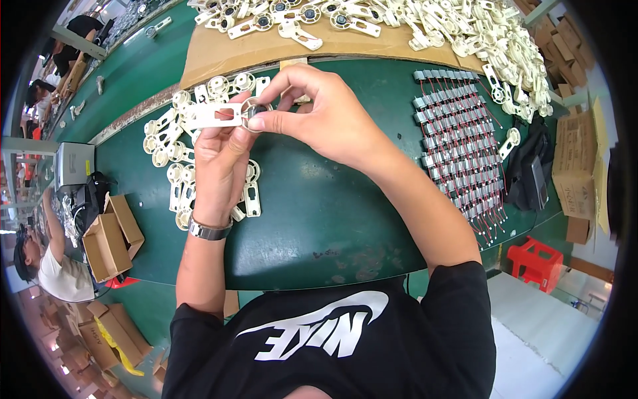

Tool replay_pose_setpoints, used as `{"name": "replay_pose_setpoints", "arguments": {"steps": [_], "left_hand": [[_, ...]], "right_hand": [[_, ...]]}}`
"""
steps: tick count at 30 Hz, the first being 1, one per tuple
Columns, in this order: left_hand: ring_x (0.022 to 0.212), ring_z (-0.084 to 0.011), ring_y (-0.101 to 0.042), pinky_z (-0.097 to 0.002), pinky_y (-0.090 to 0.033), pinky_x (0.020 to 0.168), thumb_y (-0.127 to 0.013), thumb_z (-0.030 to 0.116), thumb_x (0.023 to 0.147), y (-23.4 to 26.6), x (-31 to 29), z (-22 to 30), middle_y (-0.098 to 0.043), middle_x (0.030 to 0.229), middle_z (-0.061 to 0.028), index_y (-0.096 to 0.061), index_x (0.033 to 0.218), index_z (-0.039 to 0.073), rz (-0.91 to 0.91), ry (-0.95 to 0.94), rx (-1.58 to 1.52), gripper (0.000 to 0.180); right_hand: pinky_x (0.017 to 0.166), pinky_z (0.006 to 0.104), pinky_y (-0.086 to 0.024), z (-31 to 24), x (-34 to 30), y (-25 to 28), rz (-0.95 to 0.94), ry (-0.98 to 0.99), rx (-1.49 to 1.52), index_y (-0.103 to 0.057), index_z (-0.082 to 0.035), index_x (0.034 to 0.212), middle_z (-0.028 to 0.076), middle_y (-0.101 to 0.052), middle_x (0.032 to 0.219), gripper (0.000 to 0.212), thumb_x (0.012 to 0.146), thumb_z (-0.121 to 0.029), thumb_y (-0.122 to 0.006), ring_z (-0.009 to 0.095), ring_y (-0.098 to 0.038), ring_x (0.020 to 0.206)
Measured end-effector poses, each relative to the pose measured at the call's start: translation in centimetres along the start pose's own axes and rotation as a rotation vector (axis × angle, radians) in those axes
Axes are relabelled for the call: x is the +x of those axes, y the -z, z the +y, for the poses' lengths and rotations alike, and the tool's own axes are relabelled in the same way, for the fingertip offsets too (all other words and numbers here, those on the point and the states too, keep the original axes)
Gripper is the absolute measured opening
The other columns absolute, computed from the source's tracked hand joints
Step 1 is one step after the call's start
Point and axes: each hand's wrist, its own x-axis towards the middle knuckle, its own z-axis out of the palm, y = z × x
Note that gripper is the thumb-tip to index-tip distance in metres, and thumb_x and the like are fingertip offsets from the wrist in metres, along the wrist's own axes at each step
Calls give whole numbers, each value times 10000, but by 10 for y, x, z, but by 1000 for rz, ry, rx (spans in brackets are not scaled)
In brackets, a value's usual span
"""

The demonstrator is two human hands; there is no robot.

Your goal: The person assembles small electronic components by hand, inserting small motors and wiring harnesses into plastic housings.

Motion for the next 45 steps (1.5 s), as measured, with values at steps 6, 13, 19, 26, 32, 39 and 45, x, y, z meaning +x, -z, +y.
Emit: {"name": "replay_pose_setpoints", "arguments": {"steps": [6, 13, 19, 26, 32, 39, 45], "left_hand": [[1224, -204, -661, -381, -522, 1077, -769, 74, 981, 6, -2, 3, -667, 1388, -101, -665, 1336, 23, 7, 23, 52, 373], [1085, -194, -691, -348, -561, 973, -727, 66, 1017, -8, 0, 8, -718, 1189, -123, -561, 1283, 15, 97, -216, 324, 318], [1040, -211, -714, -368, -576, 963, -666, 153, 1073, -13, 1, 5, -741, 1157, -142, -594, 1215, -4, 66, -229, 249, 223], [978, -203, -729, -375, -590, 932, -662, 132, 1072, -11, -1, 2, -761, 1119, -137, -622, 1162, 11, 80, -165, 244, 156], [945, -192, -717, -368, -581, 894, -653, 163, 1081, -6, 3, 9, -764, 1072, -122, -644, 1135, 34, 132, -171, 123, 140], [881, -142, -643, -331, -563, 775, -473, 372, 1160, -2, 4, 4, -669, 1037, -72, -608, 1212, 0, 219, -118, 558, 399], [905, -131, -677, -300, -575, 833, -531, 284, 1147, -12, 1, 1, -706, 1064, -73, -632, 1199, -5, 63, -158, 470, 310]], "right_hand": [[679, 262, -572, -7, 0, 5, -321, -210, 469, -643, -51, 1407, 59, -727, 1064, 407, 1013, -109, -731, 116, -689, 859], [691, 268, -574, -4, 1, 1, -131, -208, 333, -713, -37, 1330, 47, -756, 995, 312, 1020, -29, -685, 102, -671, 807], [680, 253, -529, 7, 0, -2, -79, -255, 158, -751, -38, 1251, 12, -738, 931, 248, 1015, -8, -681, 80, -626, 760], [688, 254, -523, 20, 4, -5, -31, -188, 88, -746, -25, 1224, 10, -715, 876, 211, 1046, -121, -686, 85, -619, 742], [686, 272, -538, 2, 4, 5, -313, -373, 386, -634, -42, 1361, 20, -679, 936, 376, 1107, -318, -611, 109, -637, 825], [599, 249, -454, 9, 10, 11, -99, -261, 292, -731, -6, 1223, 5, -675, 811, 326, 994, -235, -765, 64, -572, 699], [597, 319, -485, -2, 5, 12, -164, -188, 31, -725, 31, 1123, 66, -677, 748, 303, 978, -233, -691, 124, -605, 657]]}}
